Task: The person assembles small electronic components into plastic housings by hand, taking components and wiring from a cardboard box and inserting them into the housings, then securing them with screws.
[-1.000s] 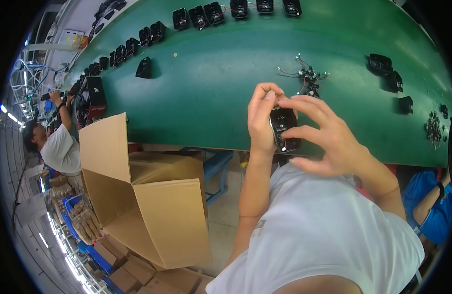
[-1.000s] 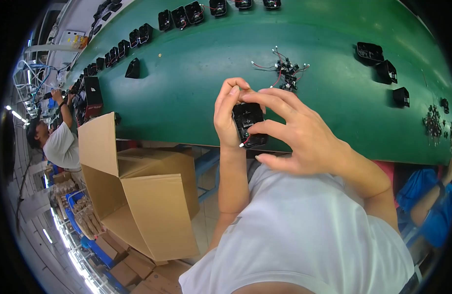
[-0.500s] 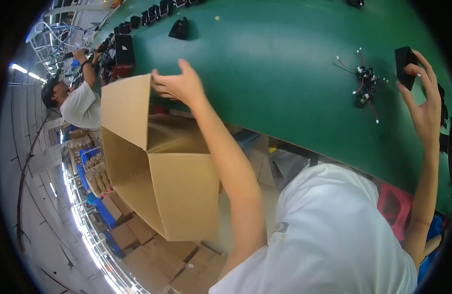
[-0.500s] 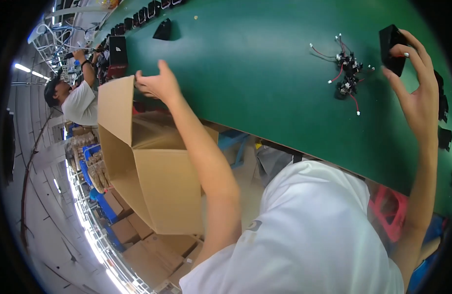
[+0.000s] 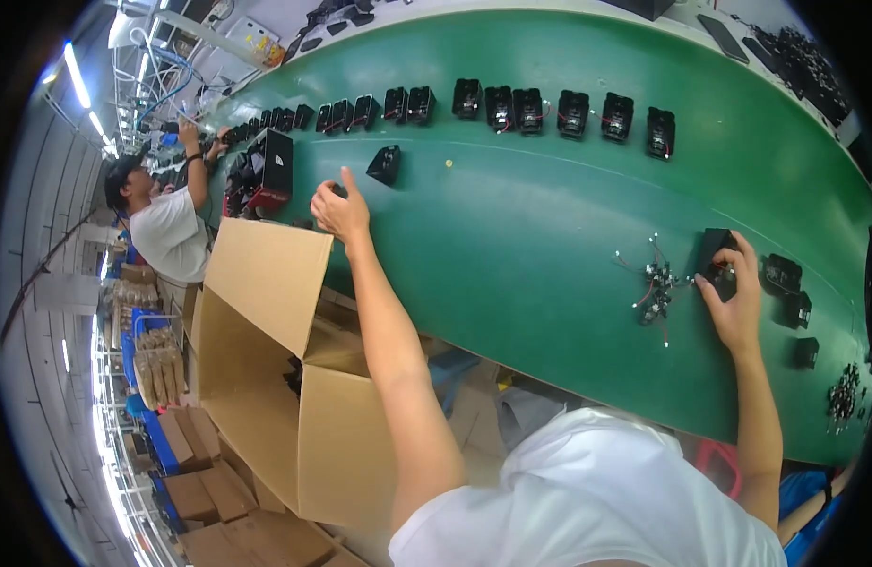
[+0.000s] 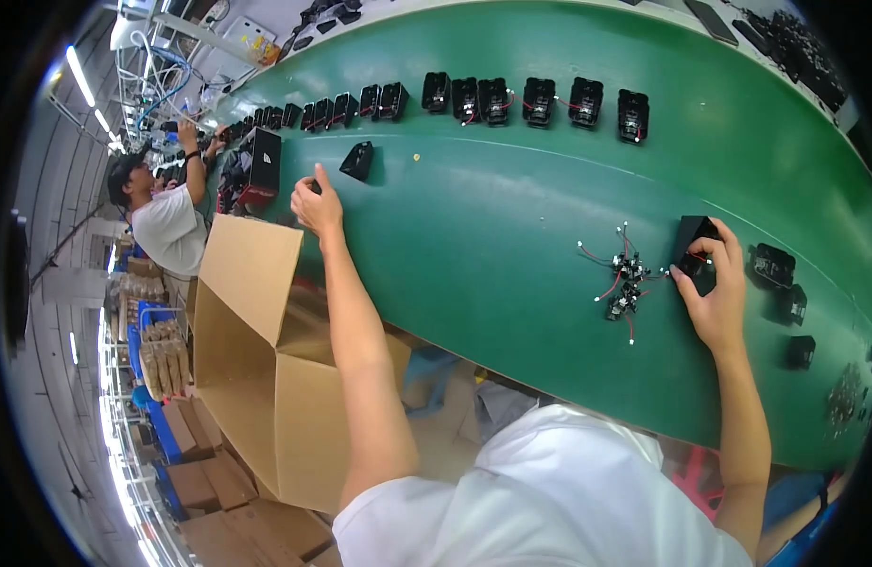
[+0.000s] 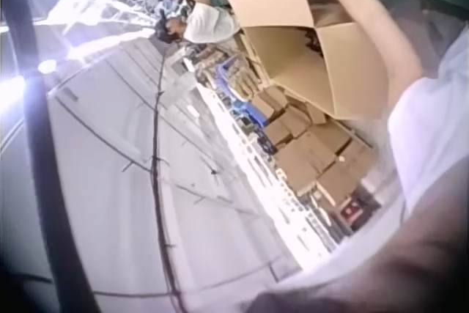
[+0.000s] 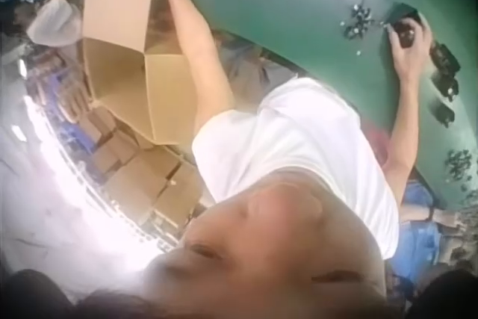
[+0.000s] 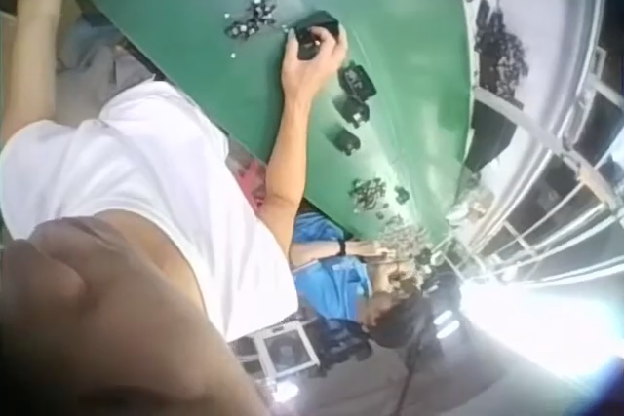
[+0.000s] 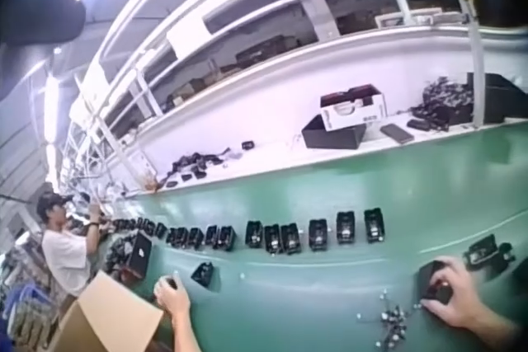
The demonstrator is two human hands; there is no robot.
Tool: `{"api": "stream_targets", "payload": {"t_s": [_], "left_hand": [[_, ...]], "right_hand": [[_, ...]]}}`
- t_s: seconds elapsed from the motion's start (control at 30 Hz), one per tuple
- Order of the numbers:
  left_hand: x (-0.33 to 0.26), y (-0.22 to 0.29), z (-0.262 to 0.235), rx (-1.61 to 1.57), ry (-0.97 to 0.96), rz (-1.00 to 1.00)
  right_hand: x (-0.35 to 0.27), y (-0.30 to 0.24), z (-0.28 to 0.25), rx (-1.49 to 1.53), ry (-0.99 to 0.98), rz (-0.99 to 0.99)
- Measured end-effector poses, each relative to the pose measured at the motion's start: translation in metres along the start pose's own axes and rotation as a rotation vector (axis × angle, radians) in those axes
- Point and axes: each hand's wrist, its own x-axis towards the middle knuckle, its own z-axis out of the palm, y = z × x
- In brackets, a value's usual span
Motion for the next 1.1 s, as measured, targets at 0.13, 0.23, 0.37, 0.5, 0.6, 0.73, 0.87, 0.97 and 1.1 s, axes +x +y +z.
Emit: {"api": "stream_targets", "payload": {"t_s": [0.13,0.23,0.37,0.5,0.6,0.73,0.87,0.97,1.1], "left_hand": [[-0.019,0.029,0.006,0.013,-0.075,0.133],[-0.044,0.062,0.011,0.073,-0.012,0.218],[-0.044,0.047,0.012,0.123,-0.008,0.381],[-0.053,0.050,0.008,0.031,-0.016,0.354],[-0.085,0.085,0.003,0.000,-0.039,0.313],[-0.131,0.119,-0.002,-0.049,-0.026,0.446],[-0.146,0.143,-0.013,-0.094,-0.088,0.560],[-0.159,0.166,-0.020,-0.176,-0.205,0.596],[-0.173,0.182,-0.026,-0.290,-0.260,0.785]], "right_hand": [[0.004,0.003,-0.003,0.012,0.046,0.004],[0.007,0.004,-0.002,-0.053,0.060,-0.074],[0.025,0.003,0.003,-0.043,0.041,-0.058],[0.097,-0.006,0.007,-0.134,0.226,-0.261],[0.136,0.044,0.034,-0.193,0.069,-0.198],[0.123,0.039,0.033,-0.206,0.042,-0.136],[0.072,-0.002,-0.007,-0.003,0.054,-0.230],[0.031,-0.019,-0.011,0.323,-0.342,-0.072],[0.014,-0.012,0.001,0.278,-0.237,-0.175]]}}
